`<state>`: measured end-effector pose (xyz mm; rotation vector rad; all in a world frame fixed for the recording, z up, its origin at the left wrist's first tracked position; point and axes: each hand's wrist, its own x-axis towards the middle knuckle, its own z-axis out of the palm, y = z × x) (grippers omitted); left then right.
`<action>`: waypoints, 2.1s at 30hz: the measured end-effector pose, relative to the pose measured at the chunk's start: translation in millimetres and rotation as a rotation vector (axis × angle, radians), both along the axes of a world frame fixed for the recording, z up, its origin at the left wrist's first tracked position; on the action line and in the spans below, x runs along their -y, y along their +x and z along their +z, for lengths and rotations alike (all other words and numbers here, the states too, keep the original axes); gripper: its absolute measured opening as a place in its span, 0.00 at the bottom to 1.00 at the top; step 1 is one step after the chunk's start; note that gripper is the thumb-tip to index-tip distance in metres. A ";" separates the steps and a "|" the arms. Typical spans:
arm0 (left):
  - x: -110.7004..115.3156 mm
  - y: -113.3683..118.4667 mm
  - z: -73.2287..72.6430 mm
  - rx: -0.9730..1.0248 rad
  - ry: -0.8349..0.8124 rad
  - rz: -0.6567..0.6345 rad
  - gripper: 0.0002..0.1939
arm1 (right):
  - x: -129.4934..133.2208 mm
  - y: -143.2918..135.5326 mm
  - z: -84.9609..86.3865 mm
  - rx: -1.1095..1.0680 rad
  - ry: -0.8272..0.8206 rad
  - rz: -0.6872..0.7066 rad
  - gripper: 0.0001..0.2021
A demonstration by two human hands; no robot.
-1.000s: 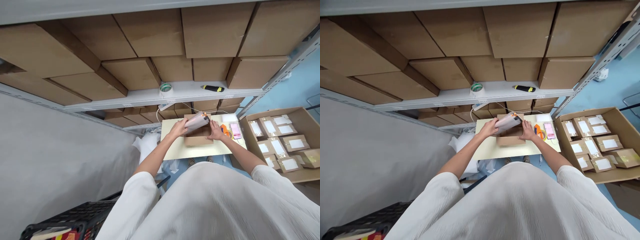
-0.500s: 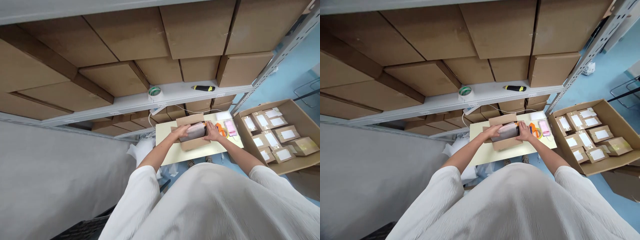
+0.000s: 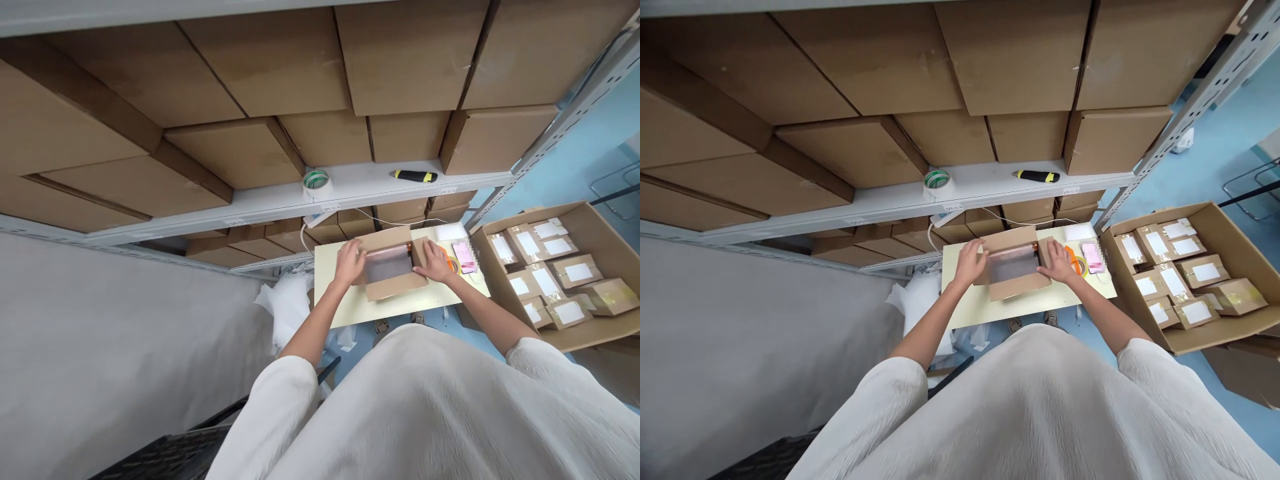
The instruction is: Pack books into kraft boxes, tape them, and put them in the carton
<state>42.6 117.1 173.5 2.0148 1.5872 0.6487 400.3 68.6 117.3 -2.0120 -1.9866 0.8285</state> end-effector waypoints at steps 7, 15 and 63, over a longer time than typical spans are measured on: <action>60.3 -34.2 -43.6 0.429 -0.362 0.614 0.17 | -12.7 24.6 2.0 -0.508 0.001 -0.499 0.35; 90.1 -31.2 -70.2 0.264 -0.303 -0.006 0.38 | -29.3 -1.9 14.2 -0.895 -0.194 -0.480 0.08; 76.0 22.4 -67.2 -0.408 0.046 -0.100 0.28 | 28.1 53.1 -53.4 -0.080 -0.019 -0.415 0.13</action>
